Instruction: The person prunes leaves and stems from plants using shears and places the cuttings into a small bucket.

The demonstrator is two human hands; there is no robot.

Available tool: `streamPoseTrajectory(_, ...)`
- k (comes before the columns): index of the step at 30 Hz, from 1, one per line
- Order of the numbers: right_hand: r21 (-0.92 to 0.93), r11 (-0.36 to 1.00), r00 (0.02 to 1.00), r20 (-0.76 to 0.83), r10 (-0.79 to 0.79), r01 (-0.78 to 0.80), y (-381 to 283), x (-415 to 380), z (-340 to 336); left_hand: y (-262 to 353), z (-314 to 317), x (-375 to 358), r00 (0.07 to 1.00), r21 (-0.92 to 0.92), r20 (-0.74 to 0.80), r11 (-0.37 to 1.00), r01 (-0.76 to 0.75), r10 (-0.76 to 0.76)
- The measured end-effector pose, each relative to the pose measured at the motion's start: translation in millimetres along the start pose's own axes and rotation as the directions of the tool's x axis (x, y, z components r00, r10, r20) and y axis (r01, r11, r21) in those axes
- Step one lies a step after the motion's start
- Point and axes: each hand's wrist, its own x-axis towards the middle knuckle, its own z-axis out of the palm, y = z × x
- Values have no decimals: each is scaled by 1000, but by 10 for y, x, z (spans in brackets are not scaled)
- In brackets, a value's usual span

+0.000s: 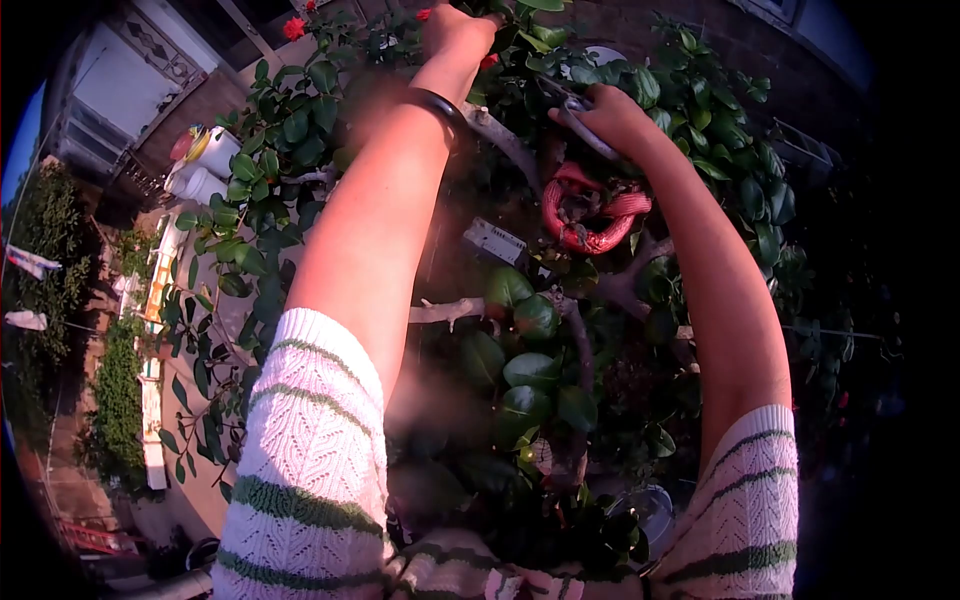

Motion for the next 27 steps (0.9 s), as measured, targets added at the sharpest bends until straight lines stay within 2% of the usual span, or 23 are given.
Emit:
streamPoseTrajectory(3, 54, 998, 1000, 2, -22, 22, 98, 31, -66, -55, 42, 48, 996, 20, -83, 1000, -11, 13)
streamPoseTrajectory(6, -224, 974, 996, -86, -5, -14, -287, -250, -238, 17, -87, -49, 999, -67, -25, 997, 37, -38)
streamPoseTrajectory(9, -370, 929, 989, -142, -45, -11, -340, -261, -273, -2, -38, -39, 995, 73, -74, 995, -62, 67)
streamPoseTrajectory(11, -411, 911, 991, -127, -32, -24, -332, -201, -250, 107, -116, -98, 997, -54, 47, 997, 56, -53)
streamPoseTrajectory(12, -409, 912, 988, -137, -77, 14, -256, -160, -191, 157, -173, -136, 988, -108, 108, 987, 121, -109)
streamPoseTrajectory(15, -371, 927, 981, -151, -123, 59, -161, -39, -64, -7, 1, -12, 1000, 43, 17, 999, 3, -4)
streamPoseTrajectory(16, -390, 917, 978, -148, -148, 80, -145, -14, -45, -43, 25, 23, 999, 63, 45, 998, -4, 1)
streamPoseTrajectory(19, -411, 900, 965, -143, -221, 146, -103, -28, 18, -40, 32, 31, 994, -27, 102, 998, 50, -47)
streamPoseTrajectory(22, -381, 904, 949, -159, -272, 195, -82, -145, 35, -177, 94, 0, 985, 131, 1, 977, -169, 171)
streamPoseTrajectory(25, -411, 863, 921, -117, -370, 295, -22, -192, 7, -208, 62, 31, 963, 66, 171, 972, -224, 210)
streamPoseTrajectory(27, -448, 840, 911, -118, -396, 307, -11, -187, 17, -220, 152, 40, 973, 223, 162, 955, -196, 162)
